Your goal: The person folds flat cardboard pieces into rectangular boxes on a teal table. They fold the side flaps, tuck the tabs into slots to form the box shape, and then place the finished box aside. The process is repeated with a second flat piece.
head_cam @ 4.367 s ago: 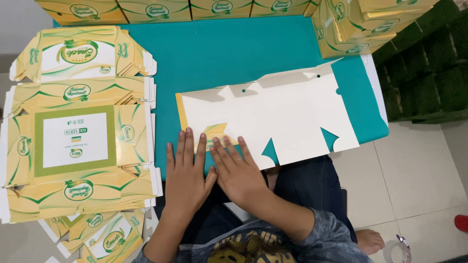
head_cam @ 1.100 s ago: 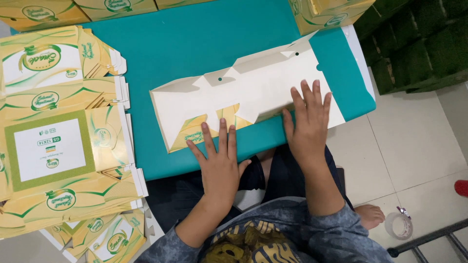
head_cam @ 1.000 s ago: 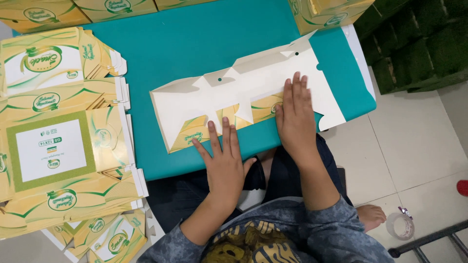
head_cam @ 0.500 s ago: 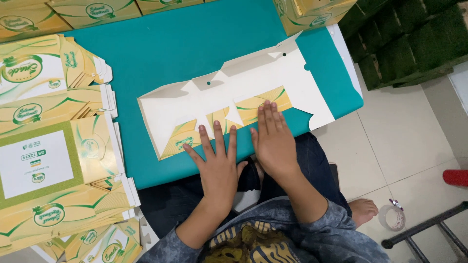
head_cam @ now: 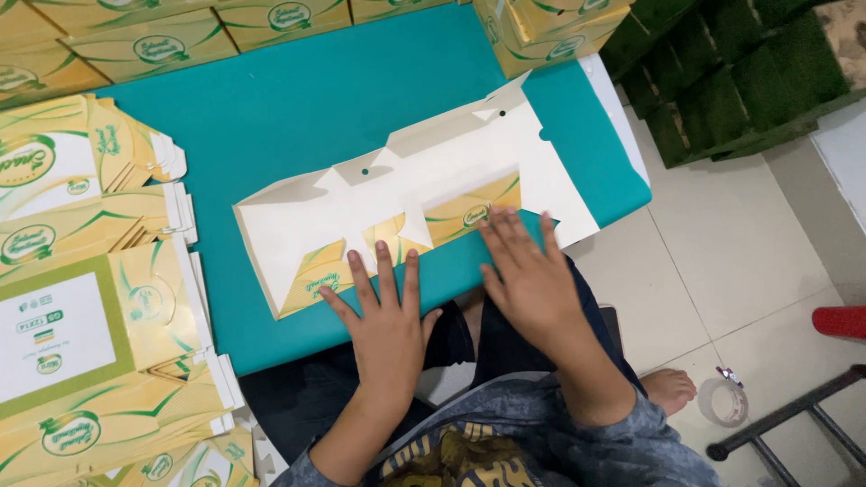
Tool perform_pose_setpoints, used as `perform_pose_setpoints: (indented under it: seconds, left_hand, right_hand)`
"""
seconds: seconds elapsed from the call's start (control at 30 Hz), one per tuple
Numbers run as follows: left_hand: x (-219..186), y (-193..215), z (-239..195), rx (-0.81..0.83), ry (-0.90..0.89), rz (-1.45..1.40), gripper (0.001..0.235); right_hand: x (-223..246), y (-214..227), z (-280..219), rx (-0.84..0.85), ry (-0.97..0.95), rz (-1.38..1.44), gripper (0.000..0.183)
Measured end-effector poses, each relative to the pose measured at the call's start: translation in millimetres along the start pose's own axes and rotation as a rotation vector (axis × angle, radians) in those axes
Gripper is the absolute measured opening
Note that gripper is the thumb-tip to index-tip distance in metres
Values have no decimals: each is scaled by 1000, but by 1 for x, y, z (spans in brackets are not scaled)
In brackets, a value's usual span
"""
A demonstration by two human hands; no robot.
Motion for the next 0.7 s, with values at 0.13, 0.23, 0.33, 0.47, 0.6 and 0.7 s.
perform_pose_setpoints:
  seconds: [0.13, 0.23, 0.33, 0.47, 0.6, 0.7]
  left_hand:
    - [-1, 0, -5, -9, -2, -120, 90]
    - [-28, 1, -6, 26, -130, -160, 97]
    - [-67, 24, 12, -16, -389, -226, 95]
    - [-81, 15, 50, -57, -431, -280, 93]
    - [-76, -9, 71, 9, -413, -305, 91]
    - [-73, -12, 72, 108, -413, -334, 94]
  right_hand:
    - [-68, 23, -21, -33, -229, -73, 62]
    - [-88, 20, -18, -10, -240, 75, 58]
    - [-90, 28, -21, 3, -207, 152, 46]
    - [-98, 35, -17, -46, -228, 201, 38]
    - [-82, 48, 2, -123, -179, 271, 28]
    - [-79, 34, 20, -194, -165, 377, 31]
Point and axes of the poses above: each hand's wrist, its own z-axis towards the middle knuckle, its own y-axis out of the back of the hand, x = y × z, the point moved 7 cm from there along z, towards the middle knuckle, and after that the axes turned 5 degrees about x, right-handed, at the moved point
